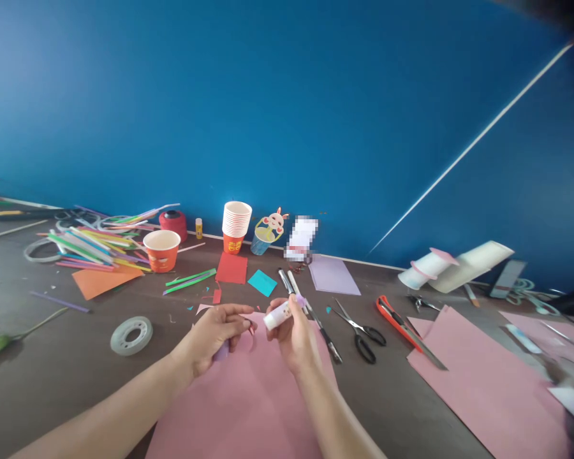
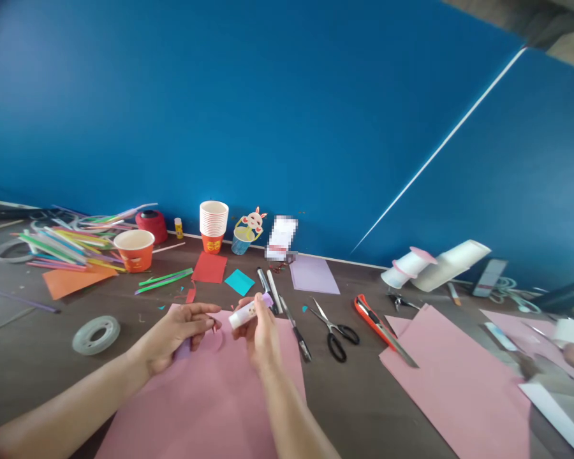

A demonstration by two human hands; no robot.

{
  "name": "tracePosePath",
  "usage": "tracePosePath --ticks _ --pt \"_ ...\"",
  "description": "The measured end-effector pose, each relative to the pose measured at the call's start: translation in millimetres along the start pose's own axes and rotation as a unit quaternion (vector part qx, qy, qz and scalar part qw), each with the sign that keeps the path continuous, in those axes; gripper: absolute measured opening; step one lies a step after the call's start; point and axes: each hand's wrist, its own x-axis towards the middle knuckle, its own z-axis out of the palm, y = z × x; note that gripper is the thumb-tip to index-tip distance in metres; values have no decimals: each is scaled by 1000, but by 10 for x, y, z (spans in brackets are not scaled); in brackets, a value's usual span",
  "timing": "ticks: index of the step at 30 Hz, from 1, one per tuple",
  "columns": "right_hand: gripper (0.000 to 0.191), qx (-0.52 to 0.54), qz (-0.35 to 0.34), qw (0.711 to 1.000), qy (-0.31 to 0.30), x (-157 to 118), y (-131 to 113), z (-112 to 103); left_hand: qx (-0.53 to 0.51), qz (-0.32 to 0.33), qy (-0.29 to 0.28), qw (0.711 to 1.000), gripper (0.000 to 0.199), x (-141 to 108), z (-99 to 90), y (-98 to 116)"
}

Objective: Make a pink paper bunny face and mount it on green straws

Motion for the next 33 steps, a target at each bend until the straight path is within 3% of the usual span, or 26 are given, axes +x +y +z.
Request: tracePosePath --ticks 4,8,10,13,15,18,33 --pt "32 6 -2 1000 4 -9 -37 12 -15 1 16 1000 19 10 -3 -19" --pt "19 -110 -107 988 -14 -109 -70 38 3 21 50 999 17 27 -33 -58" --pt "13 -223 -184 957 -35 -186 -80 60 8 26 64 998 17 36 -46 -76" --pt "11 -358 -284 883 -104 -282 -93 101 10 31 79 996 17 43 -47 -89" --pt "15 -399 -322 845 -151 -311 -100 130 19 33 89 995 17 38 -36 -85" --pt "19 -426 -346 817 -176 -311 -107 159 32 35 95 994 18 16 -16 -67" --pt "15 -455 -324 811 -174 -260 -95 145 -6 21 63 998 20 27 -45 -76"
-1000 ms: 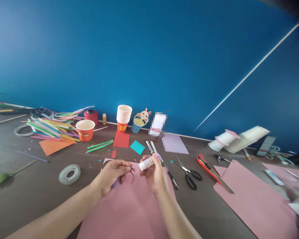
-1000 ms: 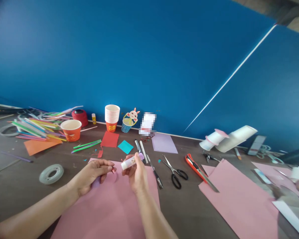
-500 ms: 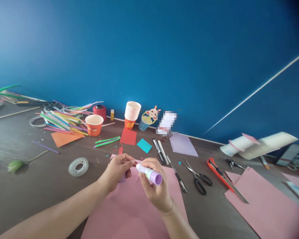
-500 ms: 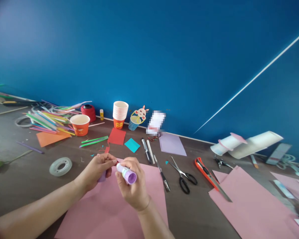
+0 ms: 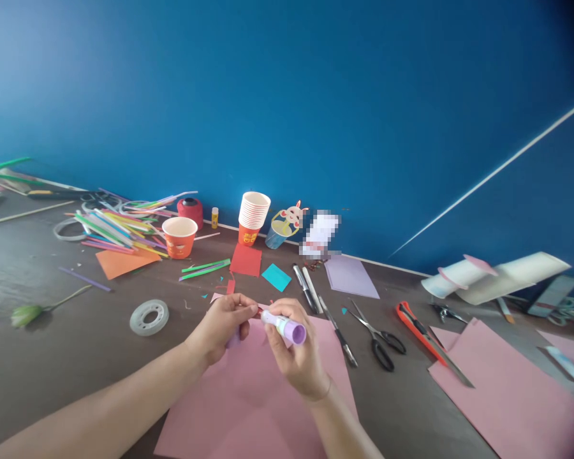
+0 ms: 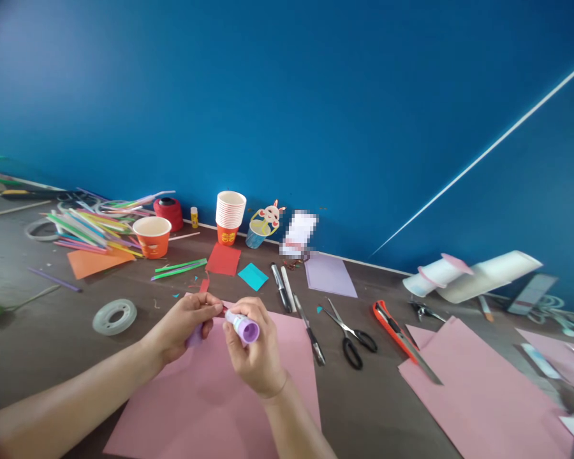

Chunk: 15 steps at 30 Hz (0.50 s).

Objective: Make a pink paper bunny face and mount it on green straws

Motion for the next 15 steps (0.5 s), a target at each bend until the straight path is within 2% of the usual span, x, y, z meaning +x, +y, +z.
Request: tracePosePath --ticks 5,10,15 --pt "10 -15 23 999 17 9 25 -24 -18 0 -5 1000 20 18 -14 -15" --pt "11 -16 36 997 73 -16 63 -75 -16 -1 13 1000 19 23 -18 -12" --pt "17 5 -4 1000 30 -11 -2 -38 -16 -9 22 1000 20 -1 0 18"
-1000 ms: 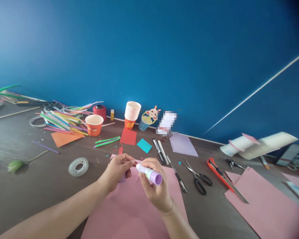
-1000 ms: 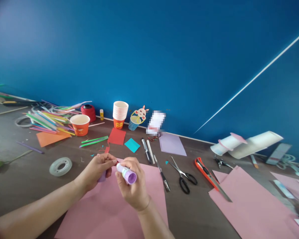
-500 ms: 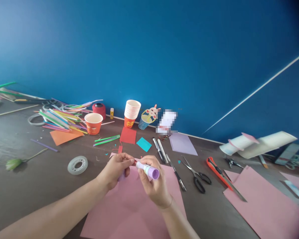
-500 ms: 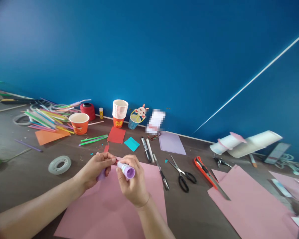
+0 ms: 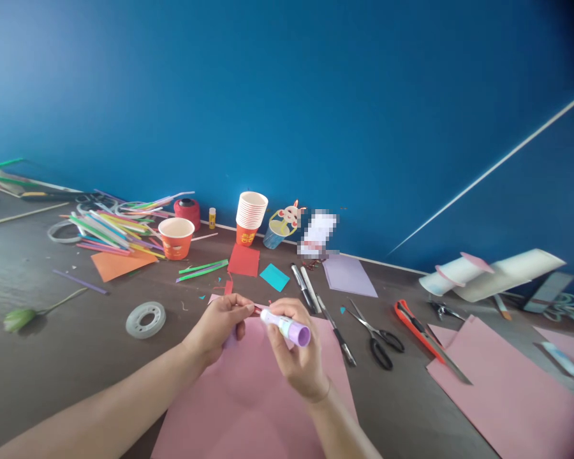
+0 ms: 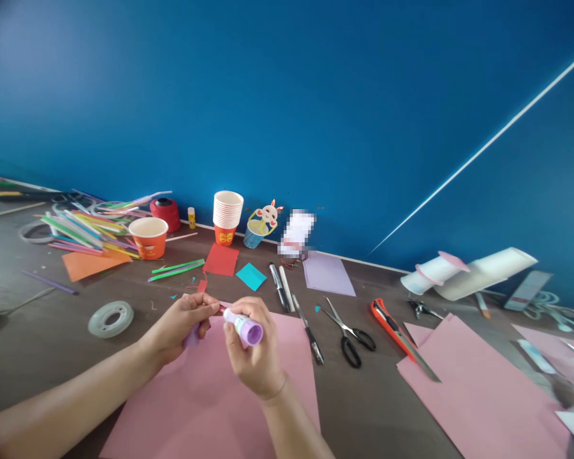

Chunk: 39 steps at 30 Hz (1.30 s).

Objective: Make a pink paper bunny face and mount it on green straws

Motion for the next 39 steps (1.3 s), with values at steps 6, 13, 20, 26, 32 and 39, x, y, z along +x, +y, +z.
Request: tracePosePath --ticks 6,13,20,26,32,39 --pt "14 -24 -1 1000 -3 27 44 37 1 11 -7 1000 18 13 -9 -15" --pt "16 -20 -13 1000 13 18 2 28 -5 5 -2 1000 19 9 -7 -15" --pt "7 -43 30 999 15 38 50 86 -11 5 -13 1000 20 25 -11 -50" --pt "9 -35 52 997 49 5 76 15 -64 2 10 998 18 52 -43 -33" --pt "24 23 -23 999 15 -43 -107 109 -291 -13 45 955 7 130 -117 20" --pt "38 14 -87 994 -69 -94 -148 236 -374 -52 19 926 5 75 -89 182"
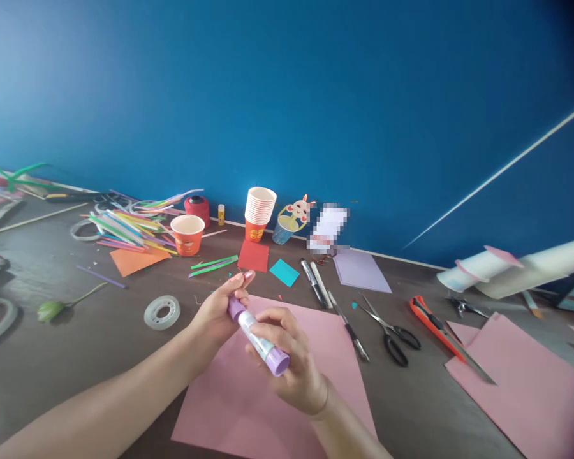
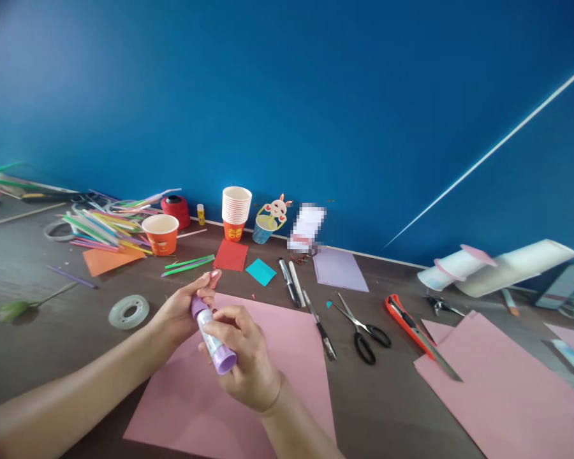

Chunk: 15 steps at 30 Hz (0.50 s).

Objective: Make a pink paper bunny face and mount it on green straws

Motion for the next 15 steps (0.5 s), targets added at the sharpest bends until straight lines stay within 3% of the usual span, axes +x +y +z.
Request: tracePosePath --ticks 8,15 --pt "39 -72 -45 994 -73 -12 3 -28 -50 -65 25 996 10 -94 69 -3" --pt "38 -51 -41 996 -61 -3 -3 -33 -71 -76 13 995 11 -112 81 7"
